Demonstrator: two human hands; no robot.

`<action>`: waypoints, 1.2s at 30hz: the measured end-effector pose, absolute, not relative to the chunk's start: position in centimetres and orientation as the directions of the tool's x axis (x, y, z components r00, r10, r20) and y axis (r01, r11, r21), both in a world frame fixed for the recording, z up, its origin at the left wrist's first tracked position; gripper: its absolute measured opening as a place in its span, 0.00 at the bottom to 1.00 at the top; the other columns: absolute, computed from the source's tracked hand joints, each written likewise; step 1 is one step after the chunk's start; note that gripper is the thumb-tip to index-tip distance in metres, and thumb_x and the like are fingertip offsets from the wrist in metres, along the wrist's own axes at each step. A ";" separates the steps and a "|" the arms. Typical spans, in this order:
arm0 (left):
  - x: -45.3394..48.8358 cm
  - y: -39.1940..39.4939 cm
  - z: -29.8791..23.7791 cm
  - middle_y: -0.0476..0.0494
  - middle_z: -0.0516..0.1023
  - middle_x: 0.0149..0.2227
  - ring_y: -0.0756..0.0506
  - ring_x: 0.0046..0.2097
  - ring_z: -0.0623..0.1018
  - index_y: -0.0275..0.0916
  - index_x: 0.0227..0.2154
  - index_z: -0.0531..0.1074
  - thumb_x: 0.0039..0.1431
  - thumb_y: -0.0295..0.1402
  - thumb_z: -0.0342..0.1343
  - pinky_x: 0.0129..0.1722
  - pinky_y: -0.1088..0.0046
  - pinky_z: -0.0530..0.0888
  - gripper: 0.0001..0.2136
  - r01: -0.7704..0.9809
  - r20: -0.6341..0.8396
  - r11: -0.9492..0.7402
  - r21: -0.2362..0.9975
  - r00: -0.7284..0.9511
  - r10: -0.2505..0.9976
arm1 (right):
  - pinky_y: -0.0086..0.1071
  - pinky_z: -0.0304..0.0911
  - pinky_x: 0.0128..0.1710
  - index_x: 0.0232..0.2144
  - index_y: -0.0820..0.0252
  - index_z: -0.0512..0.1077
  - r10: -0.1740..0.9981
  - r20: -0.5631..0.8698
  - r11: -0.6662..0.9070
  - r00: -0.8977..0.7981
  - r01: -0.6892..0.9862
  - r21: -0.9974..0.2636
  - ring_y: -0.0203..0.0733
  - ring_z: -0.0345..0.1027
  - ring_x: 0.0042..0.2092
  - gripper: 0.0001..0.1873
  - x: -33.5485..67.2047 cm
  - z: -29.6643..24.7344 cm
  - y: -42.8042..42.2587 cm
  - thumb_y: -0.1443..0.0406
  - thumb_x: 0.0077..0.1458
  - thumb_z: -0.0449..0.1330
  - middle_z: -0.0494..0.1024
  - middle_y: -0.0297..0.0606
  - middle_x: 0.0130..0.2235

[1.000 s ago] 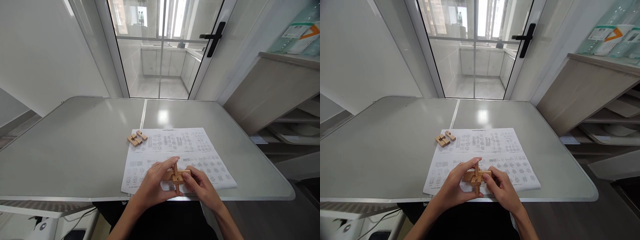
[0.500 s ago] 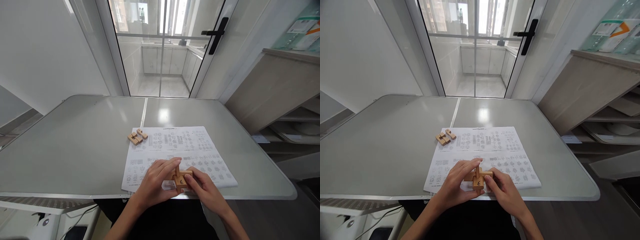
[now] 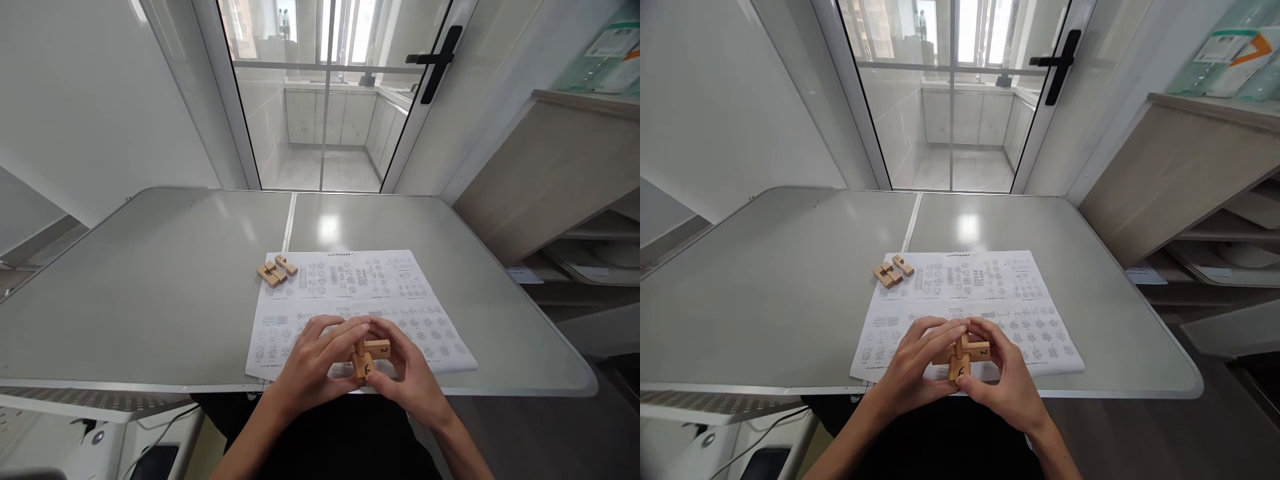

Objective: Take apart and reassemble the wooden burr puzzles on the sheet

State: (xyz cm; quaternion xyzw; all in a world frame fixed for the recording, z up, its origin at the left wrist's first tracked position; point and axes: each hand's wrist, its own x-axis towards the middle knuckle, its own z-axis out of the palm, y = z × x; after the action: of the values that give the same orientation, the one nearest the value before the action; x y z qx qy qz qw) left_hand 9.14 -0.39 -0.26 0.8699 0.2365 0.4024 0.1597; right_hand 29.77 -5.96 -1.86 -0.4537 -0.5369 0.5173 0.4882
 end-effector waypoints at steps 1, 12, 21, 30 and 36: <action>9.1 -0.4 -0.3 0.38 0.80 0.60 0.39 0.55 0.78 0.46 0.69 0.61 0.63 0.35 0.67 0.53 0.58 0.78 0.34 0.283 0.625 -0.835 0.472 0.561 0.543 | 0.46 0.68 0.64 0.64 0.44 0.67 0.993 0.051 0.047 -0.108 -0.036 -0.998 0.56 0.67 0.66 0.36 29.7 -1.8 -5.9 0.54 0.56 0.74 0.73 0.42 0.65; 9.3 -0.5 -0.2 0.40 0.81 0.60 0.38 0.56 0.78 0.48 0.69 0.61 0.61 0.37 0.70 0.55 0.55 0.77 0.36 0.323 0.605 -0.814 0.483 0.549 0.577 | 0.51 0.65 0.66 0.62 0.47 0.69 0.981 0.024 -0.002 -0.195 -0.134 -0.991 0.58 0.69 0.65 0.33 29.8 -1.1 -6.2 0.50 0.58 0.72 0.74 0.45 0.63; 9.3 -0.5 -0.2 0.39 0.80 0.61 0.38 0.57 0.78 0.46 0.68 0.62 0.61 0.32 0.69 0.55 0.57 0.78 0.34 0.307 0.607 -0.819 0.485 0.556 0.568 | 0.51 0.68 0.63 0.59 0.47 0.71 0.985 -0.006 -0.039 -0.173 -0.190 -0.981 0.59 0.70 0.64 0.33 30.2 -1.5 -6.3 0.48 0.56 0.72 0.75 0.46 0.60; 9.1 -0.5 -0.6 0.39 0.79 0.62 0.38 0.56 0.78 0.47 0.70 0.59 0.58 0.33 0.71 0.55 0.56 0.77 0.40 0.320 0.595 -0.798 0.510 0.539 0.596 | 0.49 0.74 0.55 0.58 0.49 0.72 0.994 0.001 -0.014 -0.113 -0.128 -0.992 0.61 0.73 0.60 0.32 32.3 -1.8 -6.5 0.44 0.58 0.69 0.77 0.48 0.61; 9.0 -0.3 -0.9 0.37 0.77 0.62 0.36 0.59 0.77 0.48 0.70 0.59 0.56 0.34 0.72 0.57 0.55 0.77 0.42 0.392 0.595 -0.710 0.585 0.387 0.704 | 0.49 0.75 0.56 0.57 0.48 0.73 1.000 -0.005 -0.006 -0.020 -0.055 -0.998 0.61 0.70 0.63 0.27 34.0 -2.0 -6.2 0.45 0.61 0.66 0.78 0.47 0.61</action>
State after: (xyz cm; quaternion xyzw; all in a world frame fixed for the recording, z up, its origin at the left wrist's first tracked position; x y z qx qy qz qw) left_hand 9.05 -0.26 -0.87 0.8137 0.3369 0.4391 0.1777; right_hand 34.04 -6.23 -2.00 -0.4824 -0.4897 0.5200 0.5070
